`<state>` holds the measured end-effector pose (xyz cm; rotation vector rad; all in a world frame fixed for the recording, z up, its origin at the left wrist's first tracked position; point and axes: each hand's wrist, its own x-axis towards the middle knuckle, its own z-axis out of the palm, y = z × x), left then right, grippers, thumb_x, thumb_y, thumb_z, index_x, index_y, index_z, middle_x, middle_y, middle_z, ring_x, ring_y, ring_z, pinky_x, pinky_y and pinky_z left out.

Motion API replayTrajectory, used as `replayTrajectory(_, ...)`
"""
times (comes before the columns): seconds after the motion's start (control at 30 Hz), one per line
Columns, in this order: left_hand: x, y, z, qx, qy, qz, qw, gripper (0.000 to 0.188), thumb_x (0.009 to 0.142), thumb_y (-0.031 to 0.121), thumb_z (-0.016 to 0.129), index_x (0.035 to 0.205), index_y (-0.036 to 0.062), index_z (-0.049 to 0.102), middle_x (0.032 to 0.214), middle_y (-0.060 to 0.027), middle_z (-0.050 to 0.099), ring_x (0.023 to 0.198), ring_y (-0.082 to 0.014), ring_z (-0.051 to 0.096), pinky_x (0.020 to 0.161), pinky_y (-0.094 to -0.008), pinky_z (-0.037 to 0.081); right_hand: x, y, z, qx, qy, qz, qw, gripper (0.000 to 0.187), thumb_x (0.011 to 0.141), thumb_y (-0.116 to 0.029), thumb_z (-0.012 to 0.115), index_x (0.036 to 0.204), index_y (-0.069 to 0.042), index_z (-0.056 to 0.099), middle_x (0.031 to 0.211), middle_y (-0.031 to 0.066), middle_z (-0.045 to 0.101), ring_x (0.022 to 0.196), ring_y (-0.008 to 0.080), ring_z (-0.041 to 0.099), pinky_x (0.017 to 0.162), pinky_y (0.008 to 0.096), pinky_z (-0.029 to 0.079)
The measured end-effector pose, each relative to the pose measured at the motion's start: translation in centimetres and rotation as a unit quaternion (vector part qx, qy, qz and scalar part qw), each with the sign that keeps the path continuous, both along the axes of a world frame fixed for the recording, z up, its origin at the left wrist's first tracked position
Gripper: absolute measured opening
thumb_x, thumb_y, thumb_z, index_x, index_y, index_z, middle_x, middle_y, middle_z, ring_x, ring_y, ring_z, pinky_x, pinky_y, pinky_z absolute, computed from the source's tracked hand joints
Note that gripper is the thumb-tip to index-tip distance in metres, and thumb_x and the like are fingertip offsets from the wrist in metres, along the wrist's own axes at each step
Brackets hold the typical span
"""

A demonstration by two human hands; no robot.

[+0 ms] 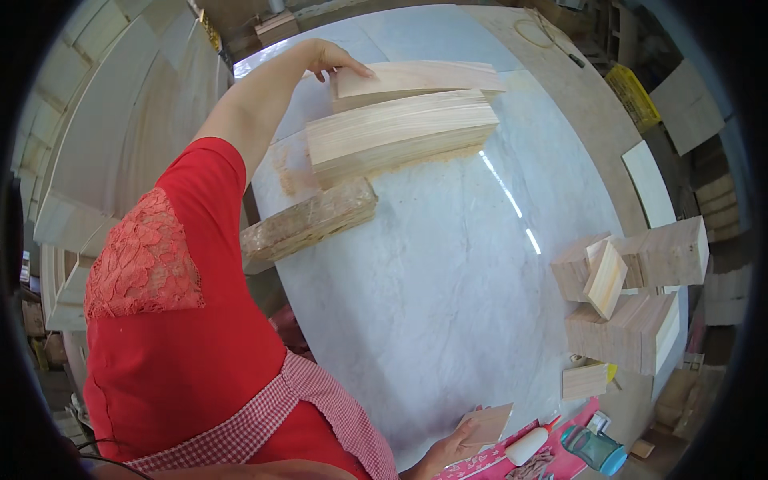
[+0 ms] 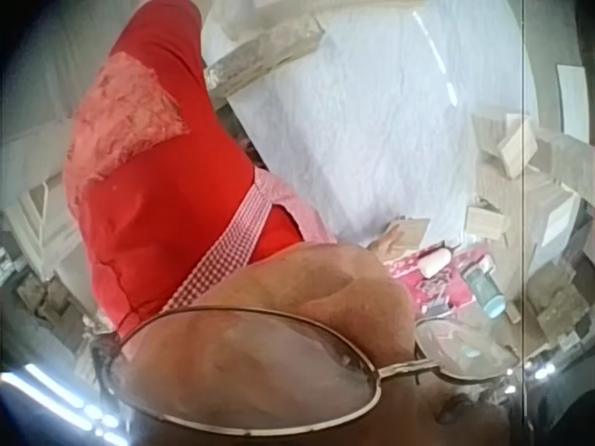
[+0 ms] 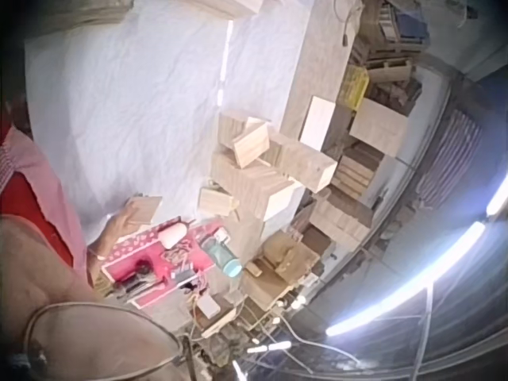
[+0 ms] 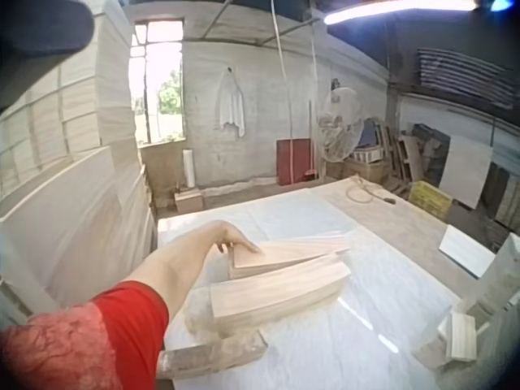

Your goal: Assembling small wooden boxes using wood glue and a pneumatic nail gun.

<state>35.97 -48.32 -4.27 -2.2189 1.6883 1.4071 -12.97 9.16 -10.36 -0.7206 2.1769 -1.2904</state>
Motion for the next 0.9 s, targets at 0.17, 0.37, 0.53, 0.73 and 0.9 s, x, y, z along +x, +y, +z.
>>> replayTrajectory(0.17, -2.7, -2.9, 0.0, 0.027, -0.014, -0.073, 0.997, 0.100, 0.055, 0.067, 0.084, 0.134, 0.0116, 0.056, 0.141, -0.0131, 0.051, 0.128, -0.0274, 0.050, 0.105, -0.0466, 0.039, -0.6, 0.0, -0.7, -0.010, 0.009, -0.004, 1.000, 0.056, 0.101, -0.031, 0.053, 0.141, 0.005, 0.037, 0.134, 0.0204, 0.054, 0.125, 0.0289, 0.051, 0.106, 0.0355, 0.039)
replayTrajectory(0.37, -4.0, -2.3, -0.8, 0.099, 0.100, -0.099, 0.985, 0.080, 0.065, 0.056, 0.085, 0.125, 0.0076, 0.062, 0.123, -0.0101, 0.065, 0.107, -0.0226, 0.064, 0.097, -0.0351, 0.049, -1.2, 0.4, -2.2, 0.013, 0.072, 0.015, 0.997, 0.054, 0.101, -0.028, 0.052, 0.140, 0.006, 0.037, 0.134, 0.0215, 0.053, 0.123, 0.0302, 0.052, 0.104, 0.0374, 0.041)
replayTrajectory(0.53, -4.5, -0.6, -0.6, 0.086, 0.101, -0.089, 0.987, 0.080, 0.066, 0.056, 0.084, 0.124, 0.0067, 0.062, 0.124, -0.0091, 0.065, 0.108, -0.0223, 0.065, 0.098, -0.0353, 0.049, 0.4, -1.2, -0.9, -0.079, 0.039, 0.022, 0.996, 0.050, 0.094, -0.024, 0.063, 0.135, 0.002, 0.051, 0.128, 0.0249, 0.057, 0.113, 0.0336, 0.057, 0.099, 0.0448, 0.044)
replayTrajectory(0.73, -5.8, 0.9, -0.5, 0.087, 0.140, -0.079, 0.983, 0.087, 0.065, 0.055, 0.086, 0.125, -0.0021, 0.059, 0.126, -0.0153, 0.062, 0.113, -0.0249, 0.062, 0.098, -0.0361, 0.049, 2.0, -2.6, 2.4, 0.019, 0.126, 0.081, 0.988, 0.049, 0.097, -0.024, 0.058, 0.137, 0.003, 0.049, 0.127, 0.0264, 0.056, 0.113, 0.0340, 0.055, 0.097, 0.0438, 0.044)
replayTrajectory(0.9, -5.7, 2.0, -0.2, 0.058, 0.123, -0.029, 0.990, 0.080, 0.065, 0.050, 0.087, 0.123, 0.0020, 0.061, 0.123, -0.0144, 0.064, 0.111, -0.0243, 0.063, 0.098, -0.0347, 0.049, 2.3, -2.5, 2.3, 0.009, 0.177, 0.084, 0.981, 0.052, 0.098, -0.026, 0.056, 0.139, 0.003, 0.046, 0.126, 0.0275, 0.054, 0.115, 0.0363, 0.053, 0.097, 0.0450, 0.044)
